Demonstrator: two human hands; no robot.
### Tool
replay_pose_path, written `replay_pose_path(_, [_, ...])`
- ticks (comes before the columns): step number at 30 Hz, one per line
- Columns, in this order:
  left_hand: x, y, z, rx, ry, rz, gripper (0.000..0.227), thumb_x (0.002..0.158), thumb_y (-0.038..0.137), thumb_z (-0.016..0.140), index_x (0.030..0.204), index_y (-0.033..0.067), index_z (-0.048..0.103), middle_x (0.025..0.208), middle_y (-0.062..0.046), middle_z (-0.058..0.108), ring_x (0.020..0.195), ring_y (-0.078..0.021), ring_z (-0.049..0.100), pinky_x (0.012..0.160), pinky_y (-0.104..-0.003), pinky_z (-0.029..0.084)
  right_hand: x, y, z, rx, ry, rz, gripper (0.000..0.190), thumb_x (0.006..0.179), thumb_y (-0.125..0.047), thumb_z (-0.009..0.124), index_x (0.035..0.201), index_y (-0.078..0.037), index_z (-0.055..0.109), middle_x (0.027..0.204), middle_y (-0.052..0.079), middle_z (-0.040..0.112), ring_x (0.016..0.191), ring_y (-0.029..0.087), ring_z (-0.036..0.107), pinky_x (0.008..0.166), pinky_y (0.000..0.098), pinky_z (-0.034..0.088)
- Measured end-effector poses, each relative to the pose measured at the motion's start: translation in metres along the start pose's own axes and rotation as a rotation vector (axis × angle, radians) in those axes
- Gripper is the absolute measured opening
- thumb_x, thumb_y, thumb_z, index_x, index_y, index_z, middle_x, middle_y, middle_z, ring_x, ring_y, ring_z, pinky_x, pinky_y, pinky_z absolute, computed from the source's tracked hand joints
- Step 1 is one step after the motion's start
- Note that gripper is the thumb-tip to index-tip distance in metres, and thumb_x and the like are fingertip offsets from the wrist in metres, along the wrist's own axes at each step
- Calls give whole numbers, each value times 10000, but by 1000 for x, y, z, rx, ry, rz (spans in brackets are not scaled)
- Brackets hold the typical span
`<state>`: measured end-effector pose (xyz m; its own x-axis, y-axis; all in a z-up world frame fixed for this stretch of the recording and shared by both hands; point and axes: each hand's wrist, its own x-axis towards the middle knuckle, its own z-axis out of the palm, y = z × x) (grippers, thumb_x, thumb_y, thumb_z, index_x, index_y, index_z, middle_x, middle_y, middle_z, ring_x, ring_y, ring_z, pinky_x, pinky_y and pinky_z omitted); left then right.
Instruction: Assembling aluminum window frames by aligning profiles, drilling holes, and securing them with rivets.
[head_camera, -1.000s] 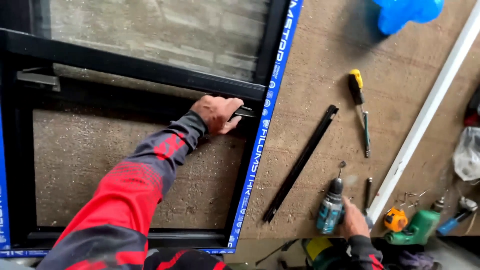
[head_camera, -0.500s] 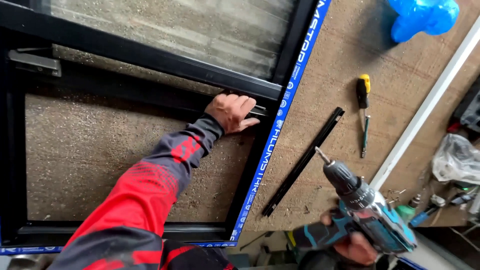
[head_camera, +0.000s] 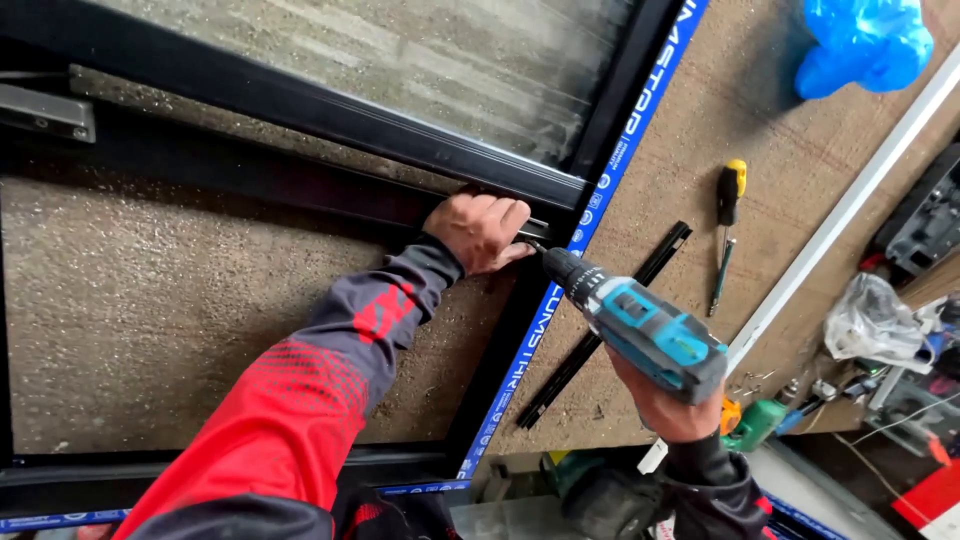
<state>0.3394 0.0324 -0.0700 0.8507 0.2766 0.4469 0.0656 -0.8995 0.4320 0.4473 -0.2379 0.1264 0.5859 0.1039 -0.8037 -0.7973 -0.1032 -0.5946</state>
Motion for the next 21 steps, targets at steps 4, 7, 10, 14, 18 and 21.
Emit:
replay_pose_path(4, [-2, 1, 5, -35, -26, -24, 550, 743, 608, 863, 922, 188, 557, 740, 35, 555, 617, -161, 577, 506, -325, 453, -26, -16, 67, -980, -248, -608, 435, 796, -18, 809, 1213, -40, 685, 1194, 115, 751, 1102, 239, 749, 964, 388, 645])
replay_pose_path(7, [-3, 2, 7, -30, -19, -25, 556, 760, 624, 858, 925, 191, 552, 724, 42, 550, 602, -145, 570, 498, -314, 446, -10, -12, 33, -788, -256, -482, 478, 770, 77, 778, 1220, -14, 647, 1189, 162, 744, 1098, 302, 747, 953, 445, 653])
replay_pose_path(10, [-2, 3, 8, -34, -7, -40, 543, 751, 616, 859, 914, 195, 556, 719, 42, 560, 607, -153, 579, 496, -319, 438, 6, -13, 0, 452, -101, 360, 863, 808, -290, 810, 1524, -46, 394, 1522, 306, 479, 1385, 467, 472, 1180, 559, 392])
replay_pose_path(14, [-1, 4, 4, -74, -22, -51, 546, 729, 598, 876, 926, 191, 569, 733, 34, 575, 618, -161, 591, 505, -326, 451, -25, -26, 64, -720, -235, -320, 428, 797, 28, 729, 1217, -8, 659, 1144, 189, 741, 1060, 336, 727, 948, 473, 621])
replay_pose_path(18, [0, 2, 6, -81, -19, -53, 547, 729, 593, 874, 932, 187, 570, 724, 37, 579, 601, -158, 591, 499, -325, 460, -32, -34, 89, -1089, -311, -561, 451, 764, 33, 802, 1201, 13, 695, 1141, 158, 771, 1041, 286, 780, 942, 396, 667])
replay_pose_path(21, [0, 4, 7, -63, 0, -56, 531, 725, 581, 882, 887, 198, 551, 689, 47, 563, 575, -146, 571, 491, -312, 438, -38, -38, 94, -1232, -233, -576, 359, 753, -62, 843, 1099, -19, 761, 1069, 114, 798, 967, 205, 790, 892, 343, 661])
